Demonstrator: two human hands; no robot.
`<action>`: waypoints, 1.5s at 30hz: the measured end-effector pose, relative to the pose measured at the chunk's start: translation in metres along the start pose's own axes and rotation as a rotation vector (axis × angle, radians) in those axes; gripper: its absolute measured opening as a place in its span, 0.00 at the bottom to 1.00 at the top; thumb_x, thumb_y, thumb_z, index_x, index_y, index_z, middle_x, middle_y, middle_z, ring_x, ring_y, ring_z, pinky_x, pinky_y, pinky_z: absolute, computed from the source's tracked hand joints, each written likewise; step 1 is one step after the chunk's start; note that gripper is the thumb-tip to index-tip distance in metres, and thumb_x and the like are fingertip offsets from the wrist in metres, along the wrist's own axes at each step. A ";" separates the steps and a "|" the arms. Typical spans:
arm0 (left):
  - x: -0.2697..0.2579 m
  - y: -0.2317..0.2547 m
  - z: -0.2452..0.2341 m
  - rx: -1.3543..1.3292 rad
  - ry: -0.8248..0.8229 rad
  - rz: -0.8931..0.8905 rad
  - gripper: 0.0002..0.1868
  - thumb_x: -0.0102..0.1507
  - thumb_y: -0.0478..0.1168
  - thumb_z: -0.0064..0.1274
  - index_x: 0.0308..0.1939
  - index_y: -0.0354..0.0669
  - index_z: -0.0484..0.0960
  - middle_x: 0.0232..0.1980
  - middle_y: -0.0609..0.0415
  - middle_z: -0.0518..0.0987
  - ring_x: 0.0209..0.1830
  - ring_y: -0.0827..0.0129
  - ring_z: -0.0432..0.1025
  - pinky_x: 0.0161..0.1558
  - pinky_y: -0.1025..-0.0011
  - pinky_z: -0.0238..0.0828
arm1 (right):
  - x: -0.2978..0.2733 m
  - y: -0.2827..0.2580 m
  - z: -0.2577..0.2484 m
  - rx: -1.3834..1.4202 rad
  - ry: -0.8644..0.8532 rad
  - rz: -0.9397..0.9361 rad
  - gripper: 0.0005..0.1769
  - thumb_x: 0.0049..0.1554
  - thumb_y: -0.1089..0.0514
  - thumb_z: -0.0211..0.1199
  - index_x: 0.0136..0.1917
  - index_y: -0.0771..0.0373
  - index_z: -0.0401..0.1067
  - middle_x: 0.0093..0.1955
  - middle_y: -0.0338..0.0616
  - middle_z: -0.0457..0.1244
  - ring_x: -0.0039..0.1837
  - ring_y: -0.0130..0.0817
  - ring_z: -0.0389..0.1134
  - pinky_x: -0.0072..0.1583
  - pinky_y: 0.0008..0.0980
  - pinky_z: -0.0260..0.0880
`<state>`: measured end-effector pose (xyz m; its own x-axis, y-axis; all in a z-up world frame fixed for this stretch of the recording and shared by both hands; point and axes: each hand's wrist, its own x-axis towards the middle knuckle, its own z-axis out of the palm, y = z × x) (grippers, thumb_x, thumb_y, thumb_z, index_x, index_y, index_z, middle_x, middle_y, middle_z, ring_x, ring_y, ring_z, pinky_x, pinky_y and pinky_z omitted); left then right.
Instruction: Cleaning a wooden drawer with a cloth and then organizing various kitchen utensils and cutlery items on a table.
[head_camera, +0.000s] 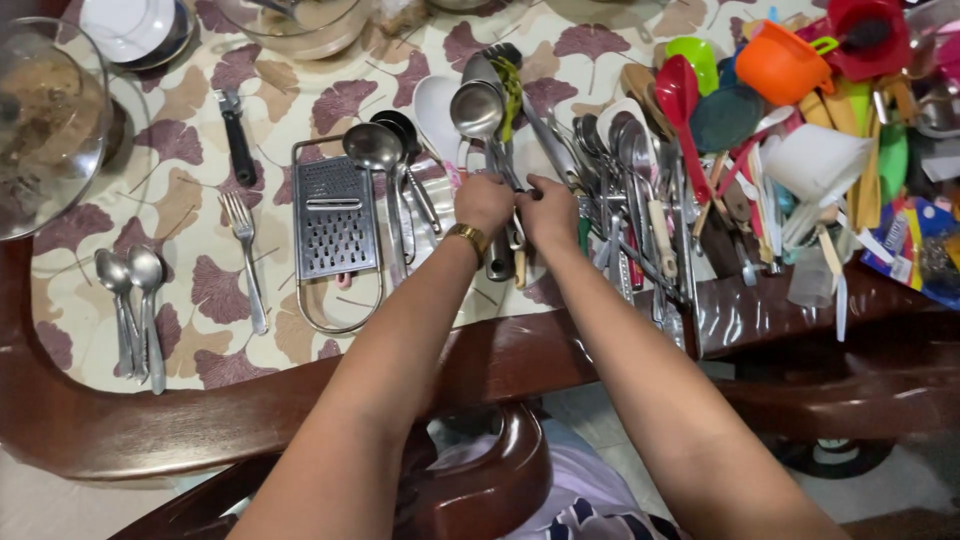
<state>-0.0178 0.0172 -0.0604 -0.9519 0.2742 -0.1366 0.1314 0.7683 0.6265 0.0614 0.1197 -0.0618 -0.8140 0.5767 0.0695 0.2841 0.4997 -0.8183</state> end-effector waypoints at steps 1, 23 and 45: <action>-0.003 0.005 -0.002 0.000 -0.005 0.007 0.15 0.58 0.43 0.51 0.43 0.45 0.88 0.49 0.42 0.83 0.52 0.46 0.77 0.56 0.56 0.72 | 0.001 0.001 -0.009 -0.001 0.007 0.004 0.22 0.51 0.56 0.67 0.60 0.62 0.77 0.53 0.56 0.71 0.55 0.49 0.73 0.59 0.40 0.72; -0.041 0.114 0.052 -0.144 -0.336 -0.104 0.14 0.61 0.42 0.51 0.38 0.35 0.87 0.43 0.39 0.85 0.44 0.50 0.82 0.47 0.61 0.78 | 0.005 0.058 -0.129 -0.480 0.006 0.290 0.23 0.43 0.48 0.79 0.50 0.55 0.79 0.51 0.50 0.71 0.55 0.50 0.71 0.56 0.48 0.69; -0.006 0.083 0.038 -0.894 -0.023 -0.097 0.03 0.63 0.34 0.56 0.40 0.38 0.83 0.33 0.55 0.86 0.32 0.72 0.80 0.31 0.75 0.76 | 0.000 0.007 -0.131 0.780 -0.136 0.450 0.10 0.58 0.56 0.65 0.53 0.57 0.72 0.39 0.42 0.69 0.34 0.30 0.69 0.34 0.33 0.71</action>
<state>0.0090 0.1013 -0.0371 -0.9405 0.2506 -0.2295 -0.2229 0.0547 0.9733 0.1295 0.2077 0.0069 -0.7757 0.5057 -0.3776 0.2067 -0.3616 -0.9091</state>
